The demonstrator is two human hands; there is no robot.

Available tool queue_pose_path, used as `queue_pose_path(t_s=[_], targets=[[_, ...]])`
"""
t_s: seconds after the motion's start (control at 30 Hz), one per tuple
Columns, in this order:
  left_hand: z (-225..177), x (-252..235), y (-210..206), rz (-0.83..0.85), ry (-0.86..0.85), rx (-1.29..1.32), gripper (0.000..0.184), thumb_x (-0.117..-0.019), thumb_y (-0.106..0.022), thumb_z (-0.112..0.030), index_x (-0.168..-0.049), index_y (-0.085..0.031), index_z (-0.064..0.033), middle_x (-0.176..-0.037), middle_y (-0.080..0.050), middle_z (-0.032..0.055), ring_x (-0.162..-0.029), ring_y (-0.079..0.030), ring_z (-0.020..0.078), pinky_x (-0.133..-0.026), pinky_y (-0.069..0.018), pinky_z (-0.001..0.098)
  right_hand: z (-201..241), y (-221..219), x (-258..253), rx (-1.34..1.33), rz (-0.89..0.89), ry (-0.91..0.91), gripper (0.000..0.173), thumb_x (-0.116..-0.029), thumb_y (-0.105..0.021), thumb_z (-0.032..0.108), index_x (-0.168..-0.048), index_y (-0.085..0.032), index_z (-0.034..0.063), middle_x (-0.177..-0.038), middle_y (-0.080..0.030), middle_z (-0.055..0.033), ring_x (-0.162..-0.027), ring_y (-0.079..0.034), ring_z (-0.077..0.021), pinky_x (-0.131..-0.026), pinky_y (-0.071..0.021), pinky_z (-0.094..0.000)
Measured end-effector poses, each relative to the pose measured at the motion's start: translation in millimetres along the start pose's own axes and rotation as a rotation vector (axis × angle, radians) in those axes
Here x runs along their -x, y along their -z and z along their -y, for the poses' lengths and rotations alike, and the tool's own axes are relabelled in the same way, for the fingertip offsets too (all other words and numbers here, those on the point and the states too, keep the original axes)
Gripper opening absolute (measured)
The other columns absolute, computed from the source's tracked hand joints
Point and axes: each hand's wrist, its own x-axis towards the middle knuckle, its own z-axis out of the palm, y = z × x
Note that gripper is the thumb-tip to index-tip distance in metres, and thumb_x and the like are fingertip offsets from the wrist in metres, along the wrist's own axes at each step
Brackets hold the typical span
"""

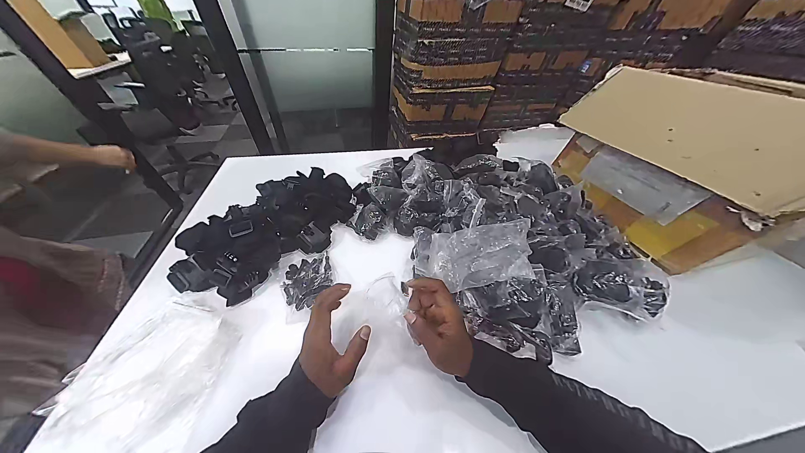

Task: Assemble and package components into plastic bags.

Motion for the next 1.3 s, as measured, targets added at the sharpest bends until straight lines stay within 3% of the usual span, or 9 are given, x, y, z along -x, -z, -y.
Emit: queue_pose_path(t_s=[0.17,0.47,0.6,0.73,0.83,1.03,1.1,1.2,1.3], targets=[[4,3,-3,0.018,0.088,0.13,0.032,-0.0995,-0.059,-0.024,-0.115,-0.067,0.0025,-0.106,-0.074,0.0074,-0.098,-0.072,0.0115,-0.091,-0.061,0.0326,1,-4,1,-0.12,-0.006,-0.097,0.057,-0.0947,-0.059,-0.002,-0.145,-0.034,0.0071,-0.079,-0.056,0.0032,-0.056,-0.055,-0.0052,-0.051,-0.0534,-0.0236],[-4,-6,1,-0.147,0.093,0.27,0.018,-0.1026,-0.057,-0.011,-0.118,-0.065,-0.0071,-0.106,-0.075,-0.001,-0.096,-0.072,0.0103,-0.088,-0.0613,0.0293,-6,2,0,0.095,0.075,-0.131,0.056,-0.0982,-0.067,0.028,-0.14,-0.045,-0.0023,-0.064,-0.045,0.0075,-0.052,-0.038,0.0023,-0.048,-0.0354,-0.0158],[-4,-10,5,-0.223,0.109,0.28,0.02,-0.1031,-0.054,-0.008,-0.122,-0.06,-0.0041,-0.106,-0.073,-0.0029,-0.093,-0.071,0.0086,-0.085,-0.0617,0.0286,-13,2,0,0.345,-0.053,0.012,0.046,-0.097,-0.067,0.034,-0.125,-0.06,-0.0017,-0.096,-0.058,-0.0038,-0.08,-0.052,-0.003,-0.067,-0.0457,-0.0175],[-2,-11,8,-0.214,0.176,0.287,0.025,-0.1005,-0.05,-0.002,-0.124,-0.054,0.0045,-0.108,-0.07,0.0002,-0.097,-0.068,0.0059,-0.087,-0.0592,0.025,-16,1,-2,0.175,0.023,-0.02,0.055,-0.098,-0.066,0.026,-0.136,-0.042,-0.0066,-0.119,-0.064,-0.0126,-0.095,-0.067,-0.015,-0.075,-0.0598,-0.0302],[-6,-9,5,-0.186,0.227,0.293,0.029,-0.0958,-0.054,0.002,-0.124,-0.054,0.0041,-0.101,-0.072,-0.0015,-0.086,-0.069,0.003,-0.074,-0.0593,0.0211,-11,-2,-1,-0.006,0.093,-0.111,0.073,-0.0983,-0.066,0.031,-0.146,-0.025,-0.0047,-0.111,-0.067,-0.007,-0.081,-0.067,-0.0103,-0.066,-0.0584,-0.0278],[-7,-2,2,-0.074,0.264,0.15,0.031,-0.0933,-0.06,-0.004,-0.123,-0.056,0.0037,-0.09,-0.075,0.0002,-0.055,-0.061,0.0009,-0.047,-0.0523,0.0185,-14,1,-1,-0.071,0.162,-0.095,0.087,-0.0968,-0.059,0.061,-0.147,-0.029,-0.0042,-0.101,-0.067,-0.0052,-0.077,-0.064,-0.0086,-0.063,-0.0555,-0.0258],[-7,-2,2,-0.063,0.283,0.119,0.03,-0.0933,-0.06,-0.005,-0.122,-0.056,0.0031,-0.088,-0.075,0.0002,-0.05,-0.059,0.0006,-0.044,-0.0511,0.0188,-14,2,-1,-0.059,0.169,-0.112,0.075,-0.0984,-0.064,0.049,-0.144,-0.034,-0.0024,-0.099,-0.067,-0.0037,-0.073,-0.063,-0.0071,-0.061,-0.0548,-0.0244],[-6,-1,4,-0.043,0.292,0.079,0.029,-0.0925,-0.061,-0.007,-0.12,-0.059,0.0033,-0.085,-0.075,-0.0002,-0.049,-0.059,0.0009,-0.043,-0.0515,0.0195,-13,-1,0,-0.005,0.115,-0.205,0.038,-0.0945,-0.064,0.005,-0.13,-0.05,-0.0019,-0.082,-0.066,0.0003,-0.062,-0.059,-0.0042,-0.056,-0.0514,-0.0218],[-6,-1,6,-0.036,0.287,0.04,0.028,-0.092,-0.061,-0.009,-0.117,-0.061,0.0036,-0.083,-0.074,-0.0006,-0.049,-0.059,0.0011,-0.044,-0.0522,0.02,-13,1,-2,-0.016,0.121,-0.283,0.031,-0.0942,-0.055,-0.002,-0.125,-0.054,-0.0017,-0.076,-0.062,0.0027,-0.061,-0.057,-0.0036,-0.056,-0.0509,-0.0217]])
